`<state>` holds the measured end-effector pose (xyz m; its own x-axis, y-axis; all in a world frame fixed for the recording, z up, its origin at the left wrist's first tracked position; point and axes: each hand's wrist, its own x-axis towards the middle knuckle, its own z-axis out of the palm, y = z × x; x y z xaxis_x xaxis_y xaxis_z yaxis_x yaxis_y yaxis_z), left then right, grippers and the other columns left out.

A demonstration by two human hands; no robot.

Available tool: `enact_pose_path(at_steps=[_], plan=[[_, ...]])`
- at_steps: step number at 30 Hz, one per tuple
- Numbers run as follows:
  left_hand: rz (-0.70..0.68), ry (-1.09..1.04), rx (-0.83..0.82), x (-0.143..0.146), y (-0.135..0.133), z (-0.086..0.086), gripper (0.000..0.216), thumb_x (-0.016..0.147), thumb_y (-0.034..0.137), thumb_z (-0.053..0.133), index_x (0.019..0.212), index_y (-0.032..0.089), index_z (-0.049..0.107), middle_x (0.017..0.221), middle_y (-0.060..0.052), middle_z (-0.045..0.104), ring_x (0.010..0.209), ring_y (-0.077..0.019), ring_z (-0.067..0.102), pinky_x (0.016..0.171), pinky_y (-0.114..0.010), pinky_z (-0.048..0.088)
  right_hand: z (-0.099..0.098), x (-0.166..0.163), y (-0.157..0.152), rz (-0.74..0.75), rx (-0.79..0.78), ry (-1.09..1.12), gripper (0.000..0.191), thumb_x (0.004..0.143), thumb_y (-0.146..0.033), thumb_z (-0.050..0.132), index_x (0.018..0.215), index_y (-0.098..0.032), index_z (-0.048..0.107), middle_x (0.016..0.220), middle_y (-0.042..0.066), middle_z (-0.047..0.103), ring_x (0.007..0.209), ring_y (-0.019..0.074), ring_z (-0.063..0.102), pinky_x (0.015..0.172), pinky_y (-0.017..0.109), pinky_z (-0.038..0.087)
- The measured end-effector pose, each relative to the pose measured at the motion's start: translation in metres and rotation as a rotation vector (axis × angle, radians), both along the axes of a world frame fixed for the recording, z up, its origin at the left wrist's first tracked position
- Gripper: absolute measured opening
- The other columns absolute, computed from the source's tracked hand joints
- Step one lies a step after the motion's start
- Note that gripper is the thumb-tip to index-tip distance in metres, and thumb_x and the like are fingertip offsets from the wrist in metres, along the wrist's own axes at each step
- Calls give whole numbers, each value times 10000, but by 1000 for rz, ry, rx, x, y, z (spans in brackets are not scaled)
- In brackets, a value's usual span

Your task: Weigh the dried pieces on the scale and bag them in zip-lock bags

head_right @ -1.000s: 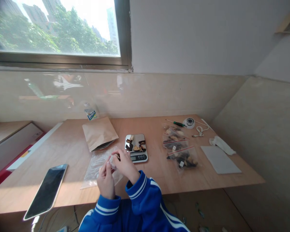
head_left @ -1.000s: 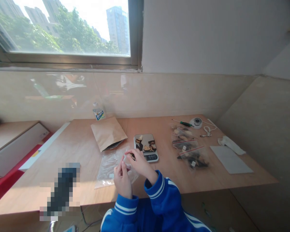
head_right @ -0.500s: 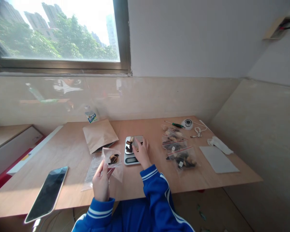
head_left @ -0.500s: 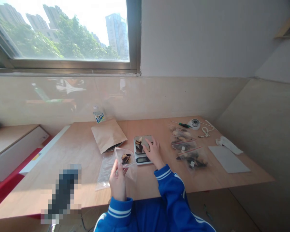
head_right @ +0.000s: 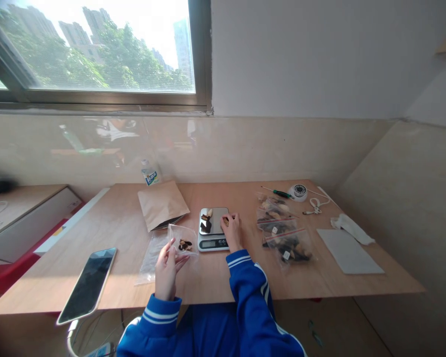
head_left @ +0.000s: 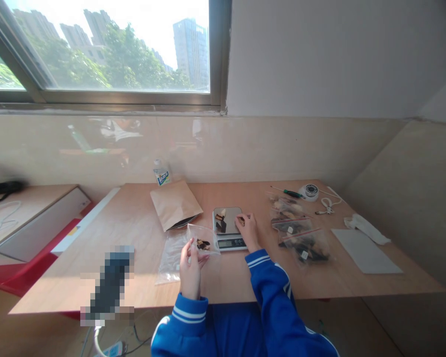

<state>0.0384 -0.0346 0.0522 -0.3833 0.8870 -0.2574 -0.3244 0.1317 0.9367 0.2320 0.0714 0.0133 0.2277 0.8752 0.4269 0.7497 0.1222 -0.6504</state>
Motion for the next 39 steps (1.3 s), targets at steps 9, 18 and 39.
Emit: enact_pose_path(at_steps=[9,18,39], plan=[[-37,30,0,2,-1,-5,635,737,528,607,1243,160,501,794,-8,571,660,-150,674,717,-340,582,67,-29,-29,170,64,259,184,824,-352,543,834,-212,662,852,60,572,816,188,580,780,315,479],[-40,17,35,-4,-1,-12,566,769,522,586,1204,167,515,865,-51,640,684,-170,681,720,-360,585,104,-94,-65,668,-164,139,201,818,-285,609,1005,-243,666,1001,35,596,919,166,596,850,307,454],[-54,-194,50,-4,-9,2,560,714,414,663,1207,173,549,672,25,548,633,-109,598,657,-246,543,7,-39,2,268,-83,-270,281,871,-265,484,1104,-268,642,1228,84,545,1057,254,502,916,420,387]])
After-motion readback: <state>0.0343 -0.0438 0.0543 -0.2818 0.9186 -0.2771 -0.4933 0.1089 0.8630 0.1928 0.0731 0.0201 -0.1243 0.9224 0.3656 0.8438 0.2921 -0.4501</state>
